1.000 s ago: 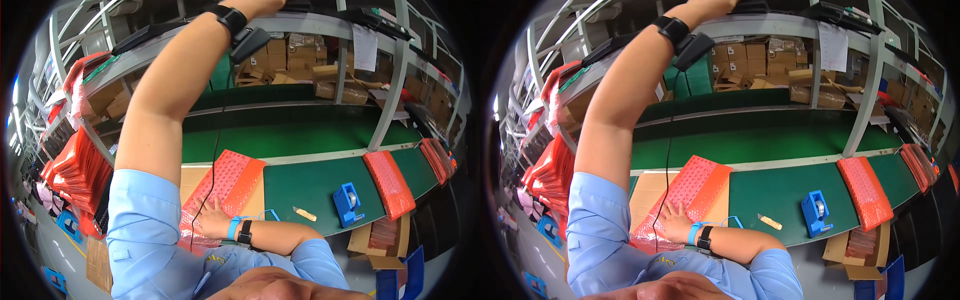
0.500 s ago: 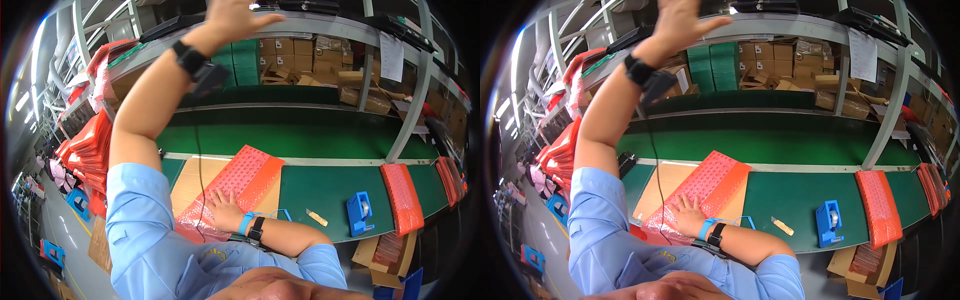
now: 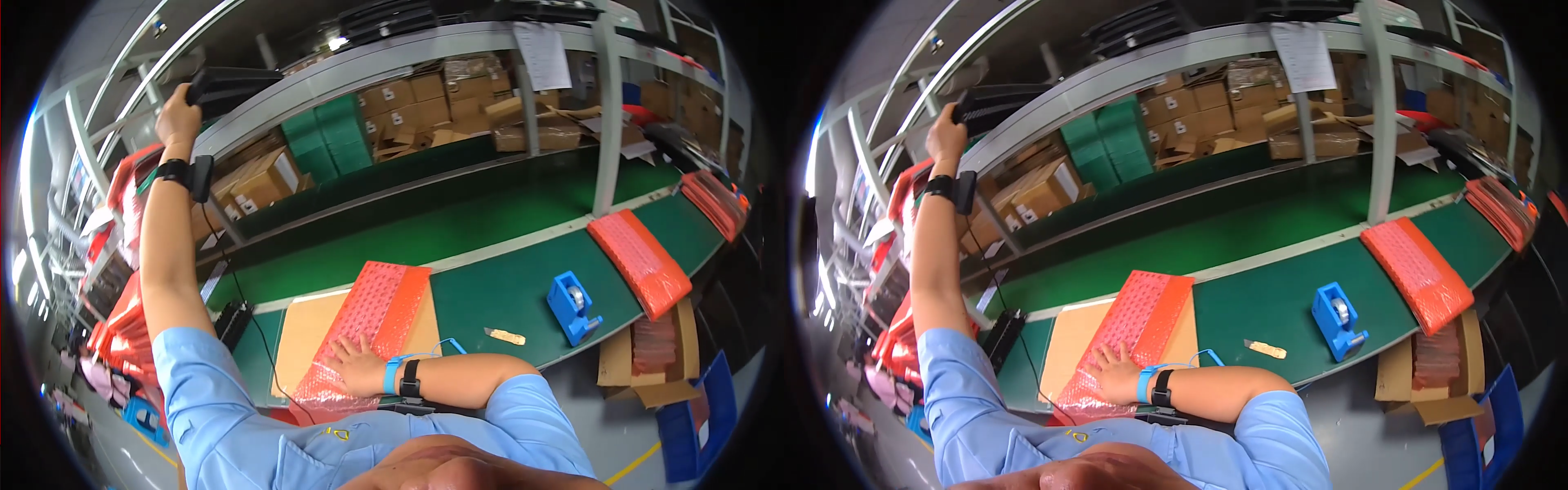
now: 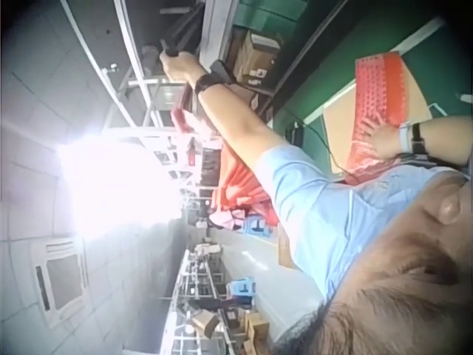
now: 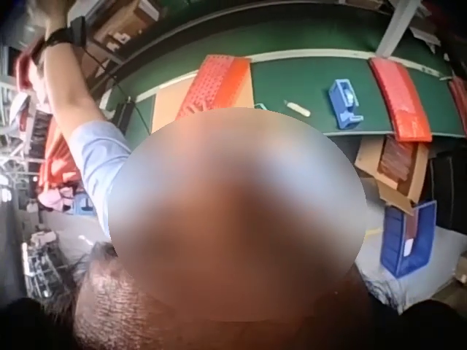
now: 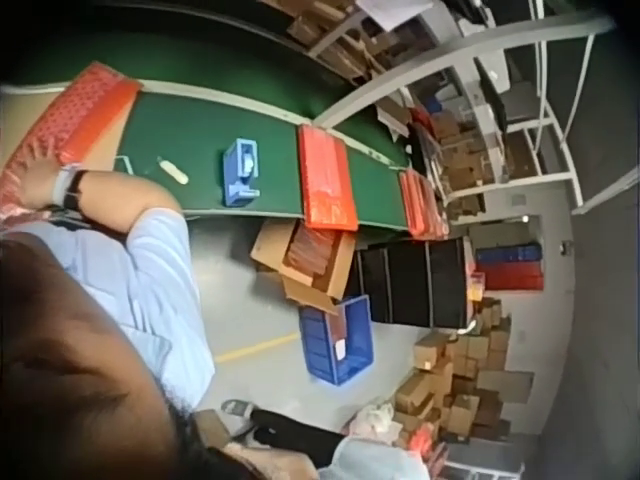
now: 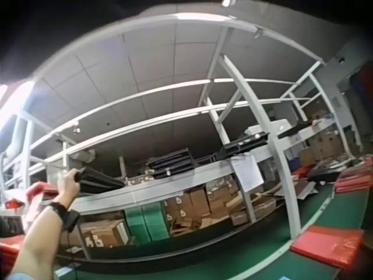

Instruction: The person wraps circuit boards in red bubble wrap sleeves by stacking them together and folding the wrap over the edges, repeating the process for multiple sets.

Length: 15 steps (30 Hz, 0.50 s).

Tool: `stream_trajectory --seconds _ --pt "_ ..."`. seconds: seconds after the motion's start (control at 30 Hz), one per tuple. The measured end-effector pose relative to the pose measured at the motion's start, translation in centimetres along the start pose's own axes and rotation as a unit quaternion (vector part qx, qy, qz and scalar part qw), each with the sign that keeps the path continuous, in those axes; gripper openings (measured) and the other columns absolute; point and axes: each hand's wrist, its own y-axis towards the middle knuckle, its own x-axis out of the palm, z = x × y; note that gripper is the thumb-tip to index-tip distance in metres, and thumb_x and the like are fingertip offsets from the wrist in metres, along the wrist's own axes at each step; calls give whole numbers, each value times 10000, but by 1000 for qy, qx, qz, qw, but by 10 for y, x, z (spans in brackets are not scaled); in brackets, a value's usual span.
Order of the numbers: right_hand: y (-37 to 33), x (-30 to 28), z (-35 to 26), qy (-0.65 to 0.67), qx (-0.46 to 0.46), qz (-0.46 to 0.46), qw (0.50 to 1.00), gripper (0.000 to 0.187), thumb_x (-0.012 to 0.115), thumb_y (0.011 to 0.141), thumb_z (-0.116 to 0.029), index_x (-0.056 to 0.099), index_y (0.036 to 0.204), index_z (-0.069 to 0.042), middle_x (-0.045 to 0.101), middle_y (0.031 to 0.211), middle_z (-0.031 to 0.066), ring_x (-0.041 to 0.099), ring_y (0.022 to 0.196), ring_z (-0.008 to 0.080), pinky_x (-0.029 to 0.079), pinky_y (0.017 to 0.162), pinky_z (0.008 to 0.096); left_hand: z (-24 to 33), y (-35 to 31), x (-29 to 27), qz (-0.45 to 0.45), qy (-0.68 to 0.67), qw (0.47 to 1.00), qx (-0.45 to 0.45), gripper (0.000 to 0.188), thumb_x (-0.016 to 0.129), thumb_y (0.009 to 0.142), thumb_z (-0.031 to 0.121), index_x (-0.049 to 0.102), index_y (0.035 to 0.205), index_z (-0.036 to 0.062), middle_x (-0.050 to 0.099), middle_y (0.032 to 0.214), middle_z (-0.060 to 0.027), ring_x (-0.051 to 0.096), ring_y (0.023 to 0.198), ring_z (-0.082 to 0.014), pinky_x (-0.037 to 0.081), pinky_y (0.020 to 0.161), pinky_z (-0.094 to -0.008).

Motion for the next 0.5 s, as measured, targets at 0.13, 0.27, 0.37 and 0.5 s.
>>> stream_trajectory --seconds 0.13,0.27,0.37,0.5 --pt "0 3 3 -18 4 -6 1000 689 521 960 -448 353 1522 -88 242 1586 279 181 1489 454 144 1120 729 29 41 -14 34 -58 987 -148 373 565 799 260 671 1156 243 720 1089 -134 677 1022 -378 532 849 -470" --pt "0 -2 0 -18 -3 -11 1000 690 517 960 -438 345 1527 -84 239 1588 280 166 1494 451 122 1128 723 81 71 -25 101 -142 979 -108 369 538 817 291 681 1143 194 712 1078 -183 669 1015 -417 527 827 -499" --pt "-1 3 2 -10 3 -10 1000 691 517 959 -433 344 1526 -80 235 1590 280 165 1494 453 123 1130 722 164 58 -53 154 -186 970 -9 349 620 850 289 659 1162 138 713 1059 -184 672 1013 -383 518 870 -479" --pt "3 4 0 -15 -10 -8 1000 698 523 955 -437 338 1523 -77 231 1590 278 187 1485 456 161 1119 728 238 53 -61 245 -214 943 74 225 594 813 129 670 1023 147 711 916 -185 683 903 -406 547 761 -487"
